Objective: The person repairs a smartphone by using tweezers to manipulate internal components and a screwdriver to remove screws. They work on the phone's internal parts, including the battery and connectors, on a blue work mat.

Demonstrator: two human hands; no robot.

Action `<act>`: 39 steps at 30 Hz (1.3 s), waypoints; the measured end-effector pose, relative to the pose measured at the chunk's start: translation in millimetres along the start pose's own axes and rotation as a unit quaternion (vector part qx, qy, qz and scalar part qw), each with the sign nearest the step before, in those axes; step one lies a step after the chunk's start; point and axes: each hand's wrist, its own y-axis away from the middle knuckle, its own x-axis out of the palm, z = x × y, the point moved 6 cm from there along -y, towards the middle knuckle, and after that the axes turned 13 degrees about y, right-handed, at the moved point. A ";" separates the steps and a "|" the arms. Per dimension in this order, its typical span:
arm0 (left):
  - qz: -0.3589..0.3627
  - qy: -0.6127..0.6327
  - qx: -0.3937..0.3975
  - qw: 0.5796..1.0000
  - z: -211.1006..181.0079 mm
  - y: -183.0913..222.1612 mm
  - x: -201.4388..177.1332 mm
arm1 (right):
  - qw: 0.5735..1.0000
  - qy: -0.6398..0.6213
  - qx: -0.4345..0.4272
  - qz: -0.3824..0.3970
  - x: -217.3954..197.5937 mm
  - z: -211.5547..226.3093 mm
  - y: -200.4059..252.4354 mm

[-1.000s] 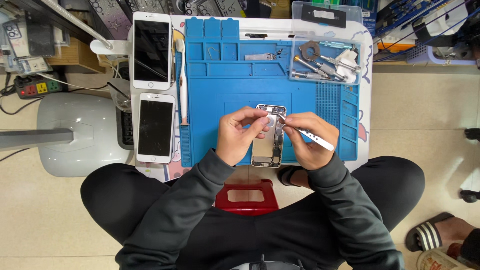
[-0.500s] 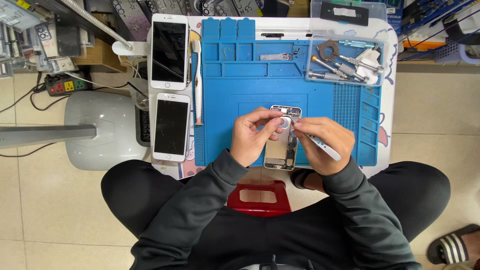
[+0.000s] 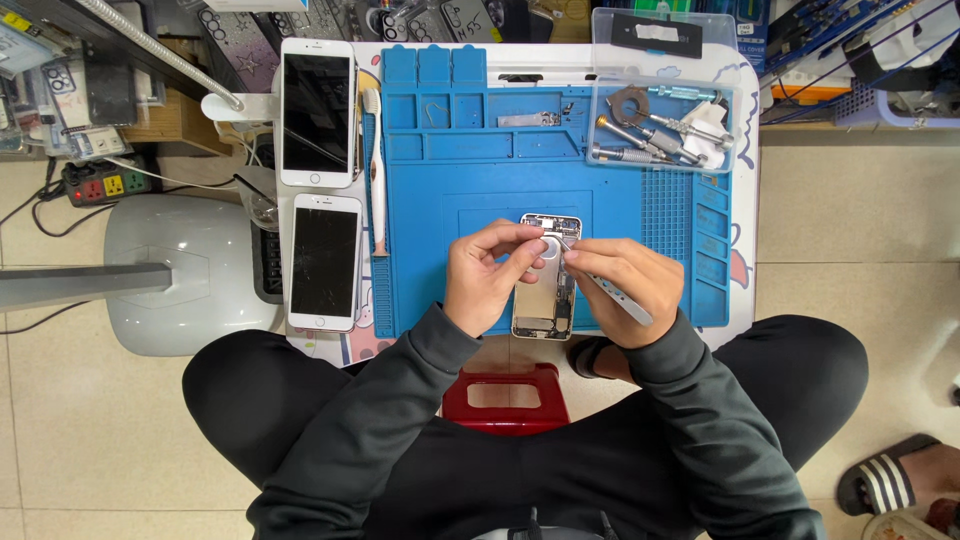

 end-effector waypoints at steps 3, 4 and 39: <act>-0.009 0.000 0.008 1.000 -0.1 2.9 0.2 | 1.000 -0.004 -0.006 0.010 0.8 3.7 1.0; -0.010 0.000 0.008 1.000 -1.1 3.0 0.3 | 1.000 -0.004 -0.006 0.010 1.1 3.3 1.6; -0.020 0.009 0.003 1.000 5.6 3.4 0.3 | 1.000 -0.008 -0.001 0.013 0.3 6.3 -5.5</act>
